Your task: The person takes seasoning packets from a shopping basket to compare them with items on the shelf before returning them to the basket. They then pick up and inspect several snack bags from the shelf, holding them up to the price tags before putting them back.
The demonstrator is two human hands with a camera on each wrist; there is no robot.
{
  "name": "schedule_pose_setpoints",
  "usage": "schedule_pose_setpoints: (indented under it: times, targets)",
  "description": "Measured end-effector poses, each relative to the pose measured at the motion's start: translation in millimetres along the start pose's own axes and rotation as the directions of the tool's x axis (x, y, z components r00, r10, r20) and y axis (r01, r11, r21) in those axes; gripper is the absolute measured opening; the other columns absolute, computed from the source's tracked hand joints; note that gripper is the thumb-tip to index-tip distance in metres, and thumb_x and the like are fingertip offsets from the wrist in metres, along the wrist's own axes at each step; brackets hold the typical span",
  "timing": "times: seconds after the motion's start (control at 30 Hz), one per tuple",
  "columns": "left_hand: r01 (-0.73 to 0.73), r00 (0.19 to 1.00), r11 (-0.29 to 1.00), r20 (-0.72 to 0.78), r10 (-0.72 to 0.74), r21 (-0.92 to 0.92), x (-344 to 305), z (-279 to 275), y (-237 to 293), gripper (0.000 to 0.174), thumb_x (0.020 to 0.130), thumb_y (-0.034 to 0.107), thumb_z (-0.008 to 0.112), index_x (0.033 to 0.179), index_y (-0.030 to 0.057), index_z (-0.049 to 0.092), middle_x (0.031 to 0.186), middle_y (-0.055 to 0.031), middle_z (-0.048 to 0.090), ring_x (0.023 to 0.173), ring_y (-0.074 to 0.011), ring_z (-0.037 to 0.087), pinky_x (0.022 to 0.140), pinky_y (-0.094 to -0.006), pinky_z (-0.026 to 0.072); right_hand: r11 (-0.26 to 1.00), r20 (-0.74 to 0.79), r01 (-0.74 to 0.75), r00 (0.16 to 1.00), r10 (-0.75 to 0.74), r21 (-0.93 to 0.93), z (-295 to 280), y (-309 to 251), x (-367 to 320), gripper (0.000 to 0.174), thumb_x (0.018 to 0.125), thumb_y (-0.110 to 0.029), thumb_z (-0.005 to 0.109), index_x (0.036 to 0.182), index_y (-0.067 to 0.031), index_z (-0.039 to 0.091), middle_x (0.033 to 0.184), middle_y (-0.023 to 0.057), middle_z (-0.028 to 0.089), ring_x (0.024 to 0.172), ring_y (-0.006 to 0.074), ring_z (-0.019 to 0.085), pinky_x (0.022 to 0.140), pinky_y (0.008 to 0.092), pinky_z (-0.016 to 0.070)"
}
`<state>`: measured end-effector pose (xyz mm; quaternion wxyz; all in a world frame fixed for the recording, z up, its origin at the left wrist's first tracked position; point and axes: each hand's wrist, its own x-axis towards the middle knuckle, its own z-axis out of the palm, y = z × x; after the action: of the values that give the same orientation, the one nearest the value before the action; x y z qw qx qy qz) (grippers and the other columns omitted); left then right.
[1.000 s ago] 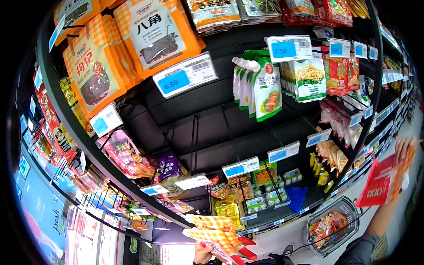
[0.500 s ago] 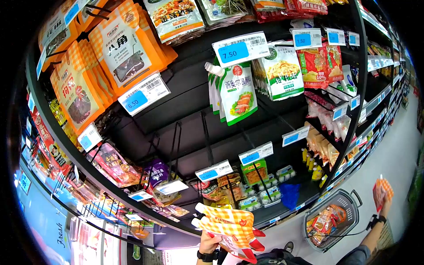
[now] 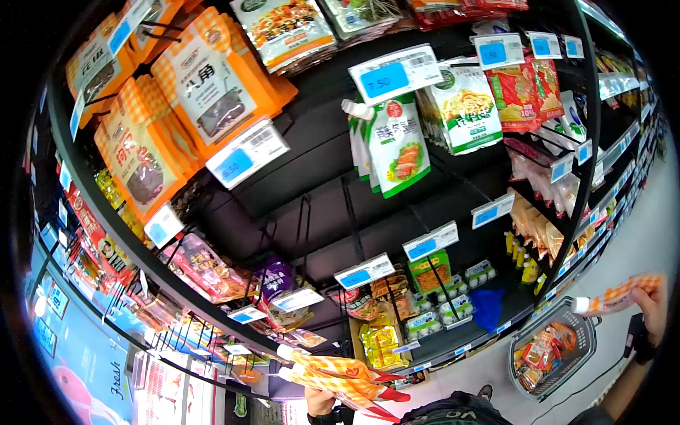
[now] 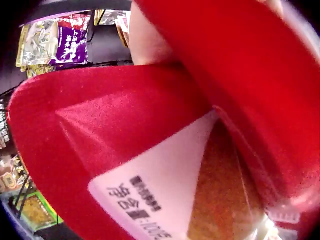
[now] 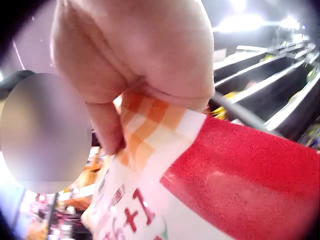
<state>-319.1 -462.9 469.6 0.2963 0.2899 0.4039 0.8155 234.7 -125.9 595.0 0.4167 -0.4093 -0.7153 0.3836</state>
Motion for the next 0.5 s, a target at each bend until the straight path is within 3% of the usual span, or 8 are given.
schedule_pose_setpoints:
  times: [0.07, 0.1, 0.13, 0.2, 0.27, 0.3, 0.37, 0.5]
  targets:
    - [-0.026, 0.999, 1.000, -0.027, 0.026, -0.017, -2.2, -4.7, -2.3, 0.076, 0.061, 0.009, 0.076, 0.124, -0.0042, 0.035, 0.115, -0.0149, 0.052, 0.103, -0.0277, 0.054, 0.093, -0.0392, 0.0412, 0.985, -0.066, 0.139, 0.989, -0.133, 0.099, 25.4, -15.3, 23.1, 0.027, 0.084, -0.010, 0.054, 0.109, -0.0017, 0.047, 0.093, 0.0059, 0.059, 0.080, 0.0123, 0.056, 0.071, 0.0250, 0.0449]
    - [-0.037, 0.999, 0.999, -0.041, 0.036, -0.027, -4.0, -7.0, -1.8, 0.077, 0.061, 0.010, 0.076, 0.124, -0.0041, 0.035, 0.115, -0.0147, 0.053, 0.104, -0.0276, 0.053, 0.093, -0.0391, 0.0411, 0.943, -0.125, 0.303, 0.950, -0.286, 0.139, 33.6, -7.4, 41.3, 0.032, 0.085, -0.010, 0.053, 0.115, -0.0003, 0.045, 0.103, 0.0091, 0.058, 0.093, 0.0157, 0.057, 0.081, 0.0282, 0.0451]
    - [-0.068, 0.996, 0.997, -0.053, 0.066, -0.031, -4.1, -6.2, -1.3, 0.077, 0.061, 0.011, 0.077, 0.124, -0.0041, 0.035, 0.114, -0.0147, 0.053, 0.103, -0.0273, 0.054, 0.092, -0.0387, 0.0418, 0.898, -0.071, 0.356, 0.934, -0.350, 0.260, 67.5, -56.0, 50.6, 0.035, 0.085, -0.010, 0.052, 0.117, 0.0007, 0.044, 0.110, 0.0114, 0.056, 0.105, 0.0191, 0.054, 0.090, 0.0312, 0.0427]
    - [-0.107, 0.991, 0.993, -0.091, 0.102, -0.048, -6.7, -6.0, 0.7, 0.077, 0.062, 0.011, 0.076, 0.124, -0.0045, 0.034, 0.116, -0.0151, 0.052, 0.104, -0.0281, 0.054, 0.092, -0.0405, 0.0421, 0.834, -0.136, 0.453, 0.891, -0.433, 0.316, 136.5, -149.7, 75.4, 0.032, 0.083, -0.006, 0.054, 0.113, 0.0014, 0.047, 0.108, 0.0137, 0.058, 0.098, 0.0199, 0.058, 0.086, 0.0327, 0.0454]
    - [-0.156, 0.982, 0.983, -0.120, 0.144, -0.101, -10.3, -5.5, -1.9, 0.077, 0.063, 0.013, 0.076, 0.124, -0.0042, 0.034, 0.118, -0.0169, 0.050, 0.105, -0.0303, 0.053, 0.092, -0.0430, 0.0428, 0.752, -0.066, 0.492, 0.852, -0.519, 0.438, 178.5, -202.1, 95.4, 0.030, 0.083, -0.004, 0.054, 0.112, 0.0023, 0.049, 0.107, 0.0129, 0.059, 0.095, 0.0185, 0.059, 0.083, 0.0303, 0.0475]
    - [-0.163, 0.981, 0.965, -0.133, 0.138, -0.204, -12.6, -0.8, 1.2, 0.075, 0.063, 0.004, 0.074, 0.127, -0.0011, 0.033, 0.118, -0.0137, 0.051, 0.104, -0.0260, 0.054, 0.092, -0.0378, 0.0426, 0.752, -0.040, 0.506, 0.839, -0.542, 0.423, 198.3, -236.4, 95.0, 0.027, 0.083, -0.005, 0.056, 0.108, 0.0027, 0.053, 0.102, 0.0110, 0.061, 0.090, 0.0157, 0.060, 0.079, 0.0275, 0.0481]
    - [-0.179, 0.971, 0.960, -0.198, 0.136, -0.217, -21.5, -12.2, -8.8, 0.072, 0.065, 0.004, 0.072, 0.126, -0.0007, 0.034, 0.116, -0.0142, 0.052, 0.103, -0.0268, 0.055, 0.090, -0.0392, 0.0438, 0.713, 0.126, 0.513, 0.763, -0.634, 0.478, 228.7, -280.2, 104.5, 0.022, 0.083, -0.009, 0.057, 0.102, 0.0031, 0.057, 0.089, 0.0044, 0.063, 0.076, 0.0082, 0.058, 0.068, 0.0215, 0.0465]
    - [-0.199, 0.970, 0.948, -0.185, 0.155, -0.248, -40.7, -39.1, -19.0, 0.066, 0.065, 0.006, 0.072, 0.121, -0.0053, 0.038, 0.111, -0.0165, 0.055, 0.098, -0.0279, 0.057, 0.088, -0.0415, 0.0452, 0.781, 0.431, 0.242, 0.722, -0.541, 0.576, 294.7, -303.7, 141.6, 0.016, 0.083, -0.005, 0.056, 0.097, 0.0021, 0.059, 0.085, 0.0049, 0.063, 0.072, 0.0082, 0.059, 0.062, 0.0228, 0.0483]
